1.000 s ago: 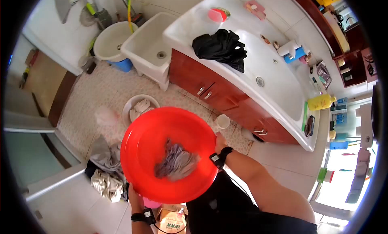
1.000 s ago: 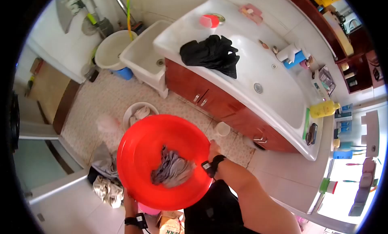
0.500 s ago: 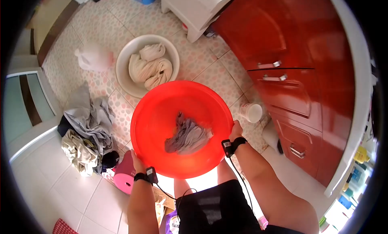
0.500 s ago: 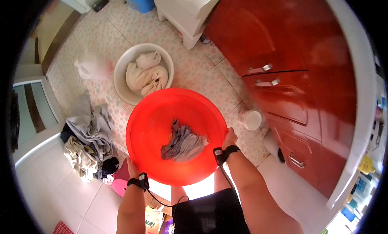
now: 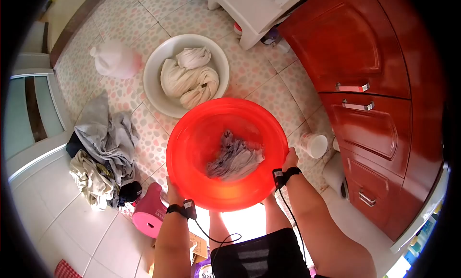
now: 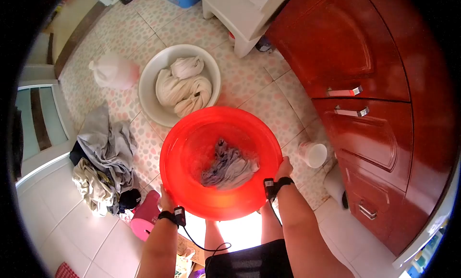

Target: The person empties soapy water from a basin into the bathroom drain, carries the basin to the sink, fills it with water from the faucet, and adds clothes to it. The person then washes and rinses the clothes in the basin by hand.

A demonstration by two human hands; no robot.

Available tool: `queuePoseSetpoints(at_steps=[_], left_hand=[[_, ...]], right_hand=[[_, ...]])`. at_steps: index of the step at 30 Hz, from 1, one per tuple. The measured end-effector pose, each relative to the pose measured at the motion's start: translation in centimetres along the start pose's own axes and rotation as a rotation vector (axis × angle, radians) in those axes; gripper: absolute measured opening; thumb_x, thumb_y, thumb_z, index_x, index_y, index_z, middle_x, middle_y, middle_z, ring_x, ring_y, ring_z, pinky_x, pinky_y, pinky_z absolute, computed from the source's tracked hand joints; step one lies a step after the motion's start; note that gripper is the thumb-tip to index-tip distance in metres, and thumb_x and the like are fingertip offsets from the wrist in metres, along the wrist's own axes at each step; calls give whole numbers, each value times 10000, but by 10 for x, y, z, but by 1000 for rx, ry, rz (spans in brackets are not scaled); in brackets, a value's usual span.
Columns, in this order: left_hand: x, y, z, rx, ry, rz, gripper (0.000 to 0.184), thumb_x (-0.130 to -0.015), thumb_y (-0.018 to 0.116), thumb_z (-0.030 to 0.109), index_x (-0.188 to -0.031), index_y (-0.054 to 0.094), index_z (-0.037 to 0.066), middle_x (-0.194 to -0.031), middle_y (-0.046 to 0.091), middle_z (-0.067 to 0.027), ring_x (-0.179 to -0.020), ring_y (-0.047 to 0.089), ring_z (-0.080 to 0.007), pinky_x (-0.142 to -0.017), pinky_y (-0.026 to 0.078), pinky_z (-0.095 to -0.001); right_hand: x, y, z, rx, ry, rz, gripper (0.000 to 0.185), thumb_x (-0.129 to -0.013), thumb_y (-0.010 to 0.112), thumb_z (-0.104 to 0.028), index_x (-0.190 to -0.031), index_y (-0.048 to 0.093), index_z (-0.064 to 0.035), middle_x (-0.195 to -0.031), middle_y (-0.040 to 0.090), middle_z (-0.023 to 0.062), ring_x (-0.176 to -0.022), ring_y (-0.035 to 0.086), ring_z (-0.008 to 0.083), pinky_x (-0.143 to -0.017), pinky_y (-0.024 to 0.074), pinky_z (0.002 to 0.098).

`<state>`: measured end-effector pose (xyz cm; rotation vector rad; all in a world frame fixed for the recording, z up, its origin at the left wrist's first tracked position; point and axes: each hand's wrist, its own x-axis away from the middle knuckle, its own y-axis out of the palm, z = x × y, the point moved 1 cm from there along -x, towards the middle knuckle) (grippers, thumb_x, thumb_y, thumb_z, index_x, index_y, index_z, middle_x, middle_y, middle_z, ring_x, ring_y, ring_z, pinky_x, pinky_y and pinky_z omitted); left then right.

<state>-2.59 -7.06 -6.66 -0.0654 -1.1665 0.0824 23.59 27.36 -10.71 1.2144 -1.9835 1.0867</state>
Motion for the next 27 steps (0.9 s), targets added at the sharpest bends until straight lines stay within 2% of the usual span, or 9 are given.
queuePoseSetpoints(at_steps=[7, 10, 12, 14, 15, 17, 19, 21, 27], left_hand=[[-25, -29, -26, -12, 61, -66, 686, -891, 378, 559, -1290, 406, 2, -1253, 489, -86, -1135, 470, -220, -925, 387, -336], [-19, -30, -30, -60, 65, 33, 708, -874, 408, 571, -1288, 405, -4, -1242, 494, -69, -1117, 472, -210, -919, 381, -337], [37, 3, -2, -326, -115, 276, 549, -919, 373, 503, -1161, 510, 30, -1124, 576, -55, -980, 556, -167, -787, 447, -339], [28, -8, -7, -525, -126, 179, 567, -911, 384, 506, -1147, 523, 9, -1120, 583, -74, -994, 555, -197, -798, 440, -352], [13, -20, -9, -727, -125, 85, 586, -903, 395, 509, -1133, 535, -12, -1116, 590, -92, -1007, 554, -226, -808, 433, -365], [-11, -52, -14, -810, -196, -156, 686, -830, 535, 473, -1241, 444, -68, -1214, 497, -156, -1088, 480, -278, -900, 386, -367], [40, -26, 6, -964, 284, 152, 617, -872, 471, 440, -1193, 475, -87, -1177, 532, -252, -1110, 474, -394, -911, 376, -421], [40, -40, 11, -1104, 601, 131, 613, -805, 589, 369, -1208, 464, -75, -1143, 538, -244, -1072, 500, -369, -937, 375, -411], [217, 1, 127, -1792, 1196, -577, 451, -732, 645, 265, -1092, 549, 9, -988, 604, -186, -947, 569, -343, -844, 435, -435]], right_hand=[[-15, -1, 1, -35, 3, -90, 262, -774, 534, -223, -851, 580, 23, -800, 618, 121, -679, 597, 253, -626, 491, 377], [-29, -9, 1, -8, 35, -206, 280, -788, 549, -225, -889, 588, 34, -827, 623, 123, -716, 601, 245, -659, 489, 366], [-34, -21, 0, 7, 55, -288, 306, -800, 558, -231, -926, 594, 46, -854, 627, 127, -759, 604, 241, -702, 487, 354], [-34, -41, 1, 514, -489, -431, 396, -828, 568, -266, -1056, 575, 58, -980, 626, 144, -914, 591, 234, -833, 447, 326], [-17, -52, -9, 703, -534, -421, 477, -838, 576, -297, -1171, 526, 41, -1106, 591, 167, -1061, 539, 250, -932, 385, 318], [-23, -96, -12, 984, -750, -420, 454, -814, 593, -288, -1143, 540, 19, -1124, 573, 176, -1068, 529, 298, -926, 396, 360], [84, -126, -70, 1313, -1260, -450, 391, -784, 598, -244, -1086, 564, 3, -1088, 574, 178, -1041, 523, 335, -911, 404, 394], [145, -171, -110, 1482, -1402, -629, 337, -748, 595, -212, -1019, 578, -12, -1022, 582, 169, -984, 535, 334, -867, 419, 402], [290, -349, -179, 1743, -1240, -644, 243, -725, 577, -223, -882, 589, -38, -886, 597, 144, -858, 564, 315, -749, 445, 419]])
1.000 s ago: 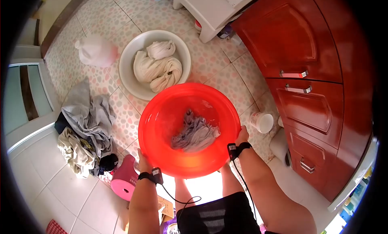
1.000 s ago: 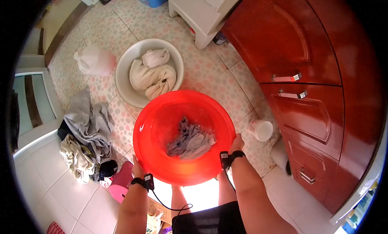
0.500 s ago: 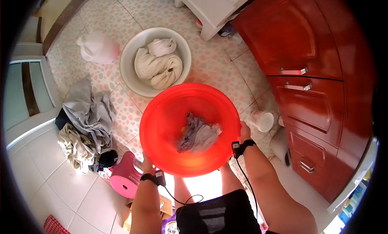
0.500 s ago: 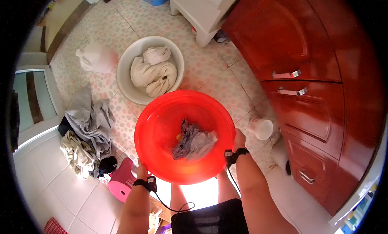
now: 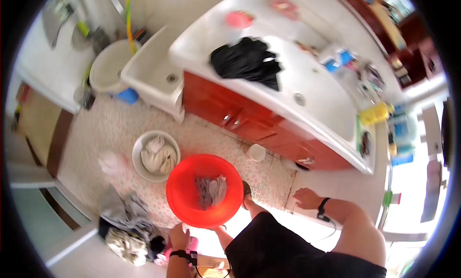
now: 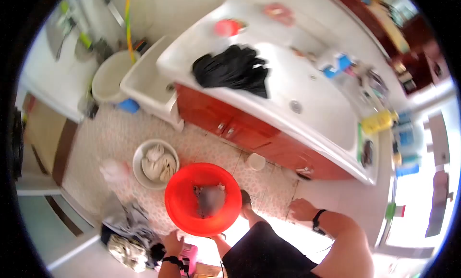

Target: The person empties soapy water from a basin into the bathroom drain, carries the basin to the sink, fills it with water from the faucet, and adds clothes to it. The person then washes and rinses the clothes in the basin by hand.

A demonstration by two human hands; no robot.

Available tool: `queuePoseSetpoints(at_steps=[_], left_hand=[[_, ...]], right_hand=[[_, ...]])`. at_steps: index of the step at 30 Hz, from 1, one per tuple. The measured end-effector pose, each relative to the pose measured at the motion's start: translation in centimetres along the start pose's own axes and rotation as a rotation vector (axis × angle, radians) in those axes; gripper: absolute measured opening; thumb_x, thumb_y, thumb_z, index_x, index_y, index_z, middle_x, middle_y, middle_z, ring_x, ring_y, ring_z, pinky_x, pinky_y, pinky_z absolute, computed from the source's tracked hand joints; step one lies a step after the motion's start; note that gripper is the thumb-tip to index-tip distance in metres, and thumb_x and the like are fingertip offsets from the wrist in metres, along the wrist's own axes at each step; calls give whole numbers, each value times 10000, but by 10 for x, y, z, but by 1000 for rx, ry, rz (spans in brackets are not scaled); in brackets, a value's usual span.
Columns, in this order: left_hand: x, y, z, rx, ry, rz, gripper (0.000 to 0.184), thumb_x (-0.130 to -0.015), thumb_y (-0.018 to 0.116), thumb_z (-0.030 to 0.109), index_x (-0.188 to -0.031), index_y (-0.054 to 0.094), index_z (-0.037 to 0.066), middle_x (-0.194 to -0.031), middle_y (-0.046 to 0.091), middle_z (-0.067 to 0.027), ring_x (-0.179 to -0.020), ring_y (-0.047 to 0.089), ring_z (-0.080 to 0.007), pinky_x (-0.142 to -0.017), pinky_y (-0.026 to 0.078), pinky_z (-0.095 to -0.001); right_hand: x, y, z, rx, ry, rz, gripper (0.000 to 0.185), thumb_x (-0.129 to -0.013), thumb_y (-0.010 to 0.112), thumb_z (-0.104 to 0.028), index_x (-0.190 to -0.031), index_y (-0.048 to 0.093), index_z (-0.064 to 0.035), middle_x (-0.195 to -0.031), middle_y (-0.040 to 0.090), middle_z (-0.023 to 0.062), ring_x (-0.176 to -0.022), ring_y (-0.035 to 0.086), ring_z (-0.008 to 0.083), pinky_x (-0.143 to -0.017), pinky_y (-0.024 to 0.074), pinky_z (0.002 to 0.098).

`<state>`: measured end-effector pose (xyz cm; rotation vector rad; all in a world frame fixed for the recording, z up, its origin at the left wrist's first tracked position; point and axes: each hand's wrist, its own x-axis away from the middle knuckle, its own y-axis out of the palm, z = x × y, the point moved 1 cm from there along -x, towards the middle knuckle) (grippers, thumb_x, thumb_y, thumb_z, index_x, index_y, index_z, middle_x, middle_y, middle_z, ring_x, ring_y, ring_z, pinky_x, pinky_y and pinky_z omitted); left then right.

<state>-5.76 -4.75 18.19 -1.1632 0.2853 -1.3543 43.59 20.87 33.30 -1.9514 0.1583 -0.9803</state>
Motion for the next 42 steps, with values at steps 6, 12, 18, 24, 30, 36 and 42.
queuePoseSetpoints(at_steps=[6, 12, 18, 24, 30, 36, 42], left_hand=[[27, -111, 46, -103, 239, -124, 391, -734, 638, 271, -1057, 567, 61, -943, 610, -184, -858, 591, -364, -759, 475, -452], [18, -183, 137, -59, 288, -68, 410, -781, 639, 277, -1096, 563, 26, -1021, 610, -173, -970, 571, -339, -828, 458, -410], [-26, -255, 314, -65, 532, -47, 534, -789, 620, 310, -1201, 500, -8, -1099, 569, -239, -999, 549, -373, -860, 432, -438], [-89, -251, 500, -55, 694, 40, 510, -768, 640, 245, -1174, 497, -29, -1091, 562, -210, -1033, 526, -359, -880, 425, -419], [-143, -215, 569, -199, 773, 22, 577, -808, 606, 294, -1252, 427, -28, -1306, 421, -208, -1210, 392, -368, -1006, 325, -443], [-175, -187, 550, -445, 619, -2, 708, -824, 549, 423, -1336, 323, -10, -1407, 292, -202, -1320, 238, -351, -1064, 160, -538], [-180, -179, 539, -413, 553, -8, 759, -801, 548, 473, -1344, 314, -3, -1414, 279, -194, -1319, 237, -346, -1063, 141, -546]], right_hand=[[116, -77, -20, 75, 317, 171, 168, -744, 551, -211, -793, 592, -56, -811, 606, 140, -801, 573, 330, -696, 456, 441], [146, -200, 13, -246, 505, 447, 238, -829, 502, -271, -800, 605, -59, -764, 619, 144, -738, 579, 333, -657, 465, 428], [127, -374, 92, -835, 183, 375, 295, -902, 473, -297, -902, 596, -29, -765, 615, 70, -654, 603, 160, -585, 503, 301], [16, -430, 221, -1627, 275, 535, 316, -912, 481, -328, -1014, 553, -37, -915, 610, 84, -778, 609, 175, -655, 518, 283], [-43, -447, 273, -2002, 122, 513, 368, -904, 510, -348, -959, 538, 15, -888, 595, 124, -775, 597, 209, -731, 520, 330], [-43, -458, 280, -1942, 83, 481, 280, -906, 505, -325, -861, 562, -55, -728, 571, 21, -645, 549, 137, -634, 475, 266], [-64, -393, 277, -1832, 67, 555, 184, -869, 521, -192, -852, 585, -20, -748, 597, 62, -669, 585, 163, -662, 504, 296]])
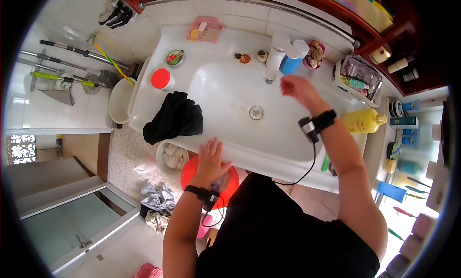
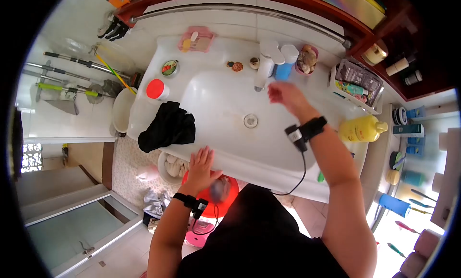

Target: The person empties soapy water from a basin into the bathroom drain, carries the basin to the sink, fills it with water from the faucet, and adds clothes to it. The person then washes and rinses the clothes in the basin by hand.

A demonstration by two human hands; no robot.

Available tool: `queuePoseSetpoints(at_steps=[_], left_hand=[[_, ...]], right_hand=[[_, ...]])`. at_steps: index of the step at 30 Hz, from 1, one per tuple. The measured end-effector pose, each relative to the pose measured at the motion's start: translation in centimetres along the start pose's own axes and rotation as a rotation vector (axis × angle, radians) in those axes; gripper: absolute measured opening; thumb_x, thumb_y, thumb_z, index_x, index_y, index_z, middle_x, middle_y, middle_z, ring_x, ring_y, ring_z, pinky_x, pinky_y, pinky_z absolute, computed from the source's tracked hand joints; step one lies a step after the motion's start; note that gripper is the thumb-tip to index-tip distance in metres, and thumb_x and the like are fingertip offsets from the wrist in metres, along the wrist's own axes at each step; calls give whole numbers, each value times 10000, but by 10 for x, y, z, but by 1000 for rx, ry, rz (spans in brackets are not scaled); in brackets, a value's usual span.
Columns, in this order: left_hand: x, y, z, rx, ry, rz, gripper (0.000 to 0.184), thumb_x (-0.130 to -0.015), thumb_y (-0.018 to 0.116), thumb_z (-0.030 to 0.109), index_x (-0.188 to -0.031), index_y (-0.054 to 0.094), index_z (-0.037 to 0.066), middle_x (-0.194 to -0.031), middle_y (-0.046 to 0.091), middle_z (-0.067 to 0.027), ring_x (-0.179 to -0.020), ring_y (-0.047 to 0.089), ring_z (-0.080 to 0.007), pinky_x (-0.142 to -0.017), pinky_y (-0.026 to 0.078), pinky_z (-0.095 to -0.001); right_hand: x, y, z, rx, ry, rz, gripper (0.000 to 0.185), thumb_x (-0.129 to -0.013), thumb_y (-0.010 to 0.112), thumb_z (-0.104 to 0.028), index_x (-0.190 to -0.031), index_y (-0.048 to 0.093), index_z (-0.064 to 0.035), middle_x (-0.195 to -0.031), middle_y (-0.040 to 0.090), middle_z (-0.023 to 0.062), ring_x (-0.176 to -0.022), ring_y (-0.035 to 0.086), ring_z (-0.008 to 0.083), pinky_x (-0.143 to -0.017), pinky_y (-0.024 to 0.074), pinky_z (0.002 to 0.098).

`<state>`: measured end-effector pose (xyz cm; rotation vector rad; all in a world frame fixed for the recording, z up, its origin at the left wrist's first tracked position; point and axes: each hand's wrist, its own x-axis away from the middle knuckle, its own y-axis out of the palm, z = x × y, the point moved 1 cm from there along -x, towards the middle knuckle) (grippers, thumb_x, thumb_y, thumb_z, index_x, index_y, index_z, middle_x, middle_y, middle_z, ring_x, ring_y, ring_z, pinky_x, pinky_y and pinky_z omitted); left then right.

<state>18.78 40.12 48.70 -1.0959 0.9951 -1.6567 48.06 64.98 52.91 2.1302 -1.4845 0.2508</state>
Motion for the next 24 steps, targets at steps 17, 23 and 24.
queuePoseSetpoints(at_steps=[17, 23, 24], left_hand=[[1, 1, 0, 65, -37, 3, 772, -779, 576, 471, -1343, 317, 10, -1416, 278, -167, -1316, 233, -347, -1070, 132, -528], [0, 0, 1, 65, -20, 27, 779, -760, 601, 452, -1341, 322, 13, -1404, 296, -162, -1303, 248, -343, -1064, 144, -536], [0, 1, 1, 64, -10, 52, 789, -745, 616, 451, -1335, 332, 12, -1392, 315, -161, -1290, 268, -341, -1056, 160, -547]], right_hand=[[13, 26, 95, 706, 265, -749, 241, -862, 533, -192, -857, 657, 15, -836, 653, 92, -806, 634, 170, -750, 521, 274], [-2, -40, 128, 1111, 36, -607, 251, -885, 493, -193, -856, 645, 5, -832, 655, 99, -757, 637, 193, -745, 520, 289], [-12, -38, 125, 563, 222, -312, 258, -899, 481, -193, -915, 620, 23, -877, 647, 122, -798, 636, 211, -768, 519, 314]])
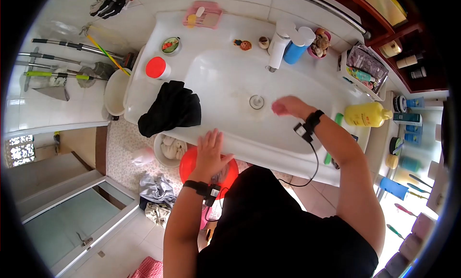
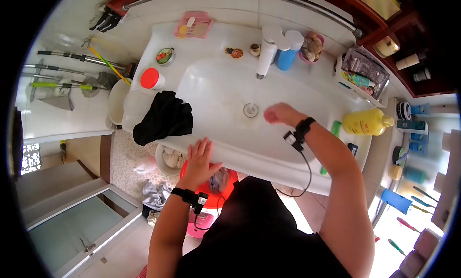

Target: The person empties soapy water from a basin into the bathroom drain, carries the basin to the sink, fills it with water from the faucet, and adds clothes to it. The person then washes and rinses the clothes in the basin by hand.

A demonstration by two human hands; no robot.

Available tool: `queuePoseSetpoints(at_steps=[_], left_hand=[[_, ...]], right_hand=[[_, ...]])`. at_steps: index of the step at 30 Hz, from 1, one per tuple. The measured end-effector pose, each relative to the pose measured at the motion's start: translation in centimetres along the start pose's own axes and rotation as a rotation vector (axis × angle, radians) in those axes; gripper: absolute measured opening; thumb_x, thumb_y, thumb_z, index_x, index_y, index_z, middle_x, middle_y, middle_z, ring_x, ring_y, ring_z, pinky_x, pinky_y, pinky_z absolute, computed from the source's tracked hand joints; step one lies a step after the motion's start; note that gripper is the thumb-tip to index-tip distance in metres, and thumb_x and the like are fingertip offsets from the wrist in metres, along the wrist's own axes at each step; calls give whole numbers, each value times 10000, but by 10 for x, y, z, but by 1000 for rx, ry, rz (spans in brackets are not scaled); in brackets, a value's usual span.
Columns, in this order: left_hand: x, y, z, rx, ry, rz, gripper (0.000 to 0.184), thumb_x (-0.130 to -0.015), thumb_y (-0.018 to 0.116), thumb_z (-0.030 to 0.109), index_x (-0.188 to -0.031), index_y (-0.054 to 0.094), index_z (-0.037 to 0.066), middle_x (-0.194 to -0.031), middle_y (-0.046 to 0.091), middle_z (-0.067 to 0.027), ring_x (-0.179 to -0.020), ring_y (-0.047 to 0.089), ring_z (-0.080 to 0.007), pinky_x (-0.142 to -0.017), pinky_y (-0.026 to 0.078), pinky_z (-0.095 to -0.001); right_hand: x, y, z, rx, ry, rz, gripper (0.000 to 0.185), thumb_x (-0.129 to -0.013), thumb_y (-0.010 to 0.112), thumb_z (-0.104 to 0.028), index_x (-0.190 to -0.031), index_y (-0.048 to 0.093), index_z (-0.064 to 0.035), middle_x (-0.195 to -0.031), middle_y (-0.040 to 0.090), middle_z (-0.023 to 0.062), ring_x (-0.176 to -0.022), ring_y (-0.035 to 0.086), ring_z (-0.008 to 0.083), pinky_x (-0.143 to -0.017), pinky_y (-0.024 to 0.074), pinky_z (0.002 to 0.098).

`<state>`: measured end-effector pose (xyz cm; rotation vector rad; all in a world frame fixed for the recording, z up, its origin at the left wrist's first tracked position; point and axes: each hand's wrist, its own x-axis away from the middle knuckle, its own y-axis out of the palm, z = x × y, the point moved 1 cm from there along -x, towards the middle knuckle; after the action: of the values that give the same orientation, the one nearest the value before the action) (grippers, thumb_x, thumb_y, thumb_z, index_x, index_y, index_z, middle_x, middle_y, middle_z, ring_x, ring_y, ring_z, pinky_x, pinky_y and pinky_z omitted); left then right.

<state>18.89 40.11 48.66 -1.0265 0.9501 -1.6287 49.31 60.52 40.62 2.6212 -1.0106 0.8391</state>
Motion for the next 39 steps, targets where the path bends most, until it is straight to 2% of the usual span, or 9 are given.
queuePoseSetpoints(at_steps=[3, 9, 12, 14, 18, 26, 34, 37, 39], left_hand=[[1, 2, -2, -14, 7, 2, 787, -739, 625, 445, -1332, 337, 17, -1396, 309, -158, -1292, 262, -342, -1052, 167, -548], [-1, -3, -1, -4, -9, -64, 776, -769, 602, 441, -1350, 306, 20, -1410, 279, -165, -1303, 241, -354, -1056, 137, -534], [-2, -5, 1, 3, -33, -96, 809, -764, 607, 443, -1362, 277, 9, -1413, 273, -166, -1302, 238, -354, -1053, 136, -536], [-3, -6, 0, 24, -36, -75, 830, -759, 609, 448, -1366, 263, -1, -1417, 267, -167, -1305, 231, -353, -1055, 133, -535], [1, 3, -2, 15, -30, -3, 878, -752, 610, 456, -1375, 223, -26, -1427, 247, -171, -1316, 209, -354, -1065, 116, -522], [-2, -1, -2, -1, -10, -89, 855, -775, 592, 439, -1375, 211, -36, -1435, 231, -179, -1326, 181, -356, -1076, 86, -504], [1, 2, -4, 31, 10, 45, 858, -710, 651, 415, -1331, 292, -55, -1388, 301, -196, -1295, 234, -362, -1073, 114, -513], [0, -8, 0, 6, -11, -79, 950, -715, 645, 475, -1377, 200, -41, -1429, 242, -186, -1328, 180, -355, -1083, 79, -505], [-1, -4, -2, -12, -6, -58, 995, -677, 671, 494, -1376, 205, -40, -1424, 252, -186, -1323, 195, -356, -1077, 97, -516]], right_hand=[[-28, 0, -35, -1029, 104, 216, 298, -943, 420, -161, -1073, 508, 91, -1009, 597, 190, -907, 610, 263, -862, 501, 379], [-64, 18, -53, -1084, -39, -29, 277, -934, 442, -166, -1038, 519, 79, -975, 591, 152, -882, 597, 218, -800, 512, 332], [-32, 66, -55, -182, 7, -55, 283, -921, 428, -170, -1077, 544, 36, -1026, 599, 162, -932, 590, 232, -824, 482, 366], [-45, 102, -18, 545, -498, -199, 395, -934, 402, -279, -1228, 479, -26, -1211, 523, 191, -1117, 505, 303, -936, 414, 416], [20, 199, -73, 654, -148, -156, 691, -901, 370, -483, -1400, 213, -33, -1485, 142, 146, -1369, 139, 314, -1081, 153, 510], [142, 157, 7, 976, -199, -57, 693, -907, 372, -483, -1419, 178, -57, -1494, 101, 138, -1383, 82, 299, -1090, 90, 513], [186, 79, 71, 1168, 156, 220, 656, -913, 382, -468, -1382, 264, -24, -1471, 154, 183, -1365, 148, 319, -1062, 139, 558], [112, 57, 93, 662, -97, 418, 518, -922, 420, -363, -1234, 439, 50, -1288, 455, 201, -1213, 427, 328, -1017, 317, 457], [66, 46, 33, 155, 90, 349, 399, -915, 442, -272, -1116, 513, 65, -1072, 593, 164, -1017, 576, 303, -917, 443, 400]])
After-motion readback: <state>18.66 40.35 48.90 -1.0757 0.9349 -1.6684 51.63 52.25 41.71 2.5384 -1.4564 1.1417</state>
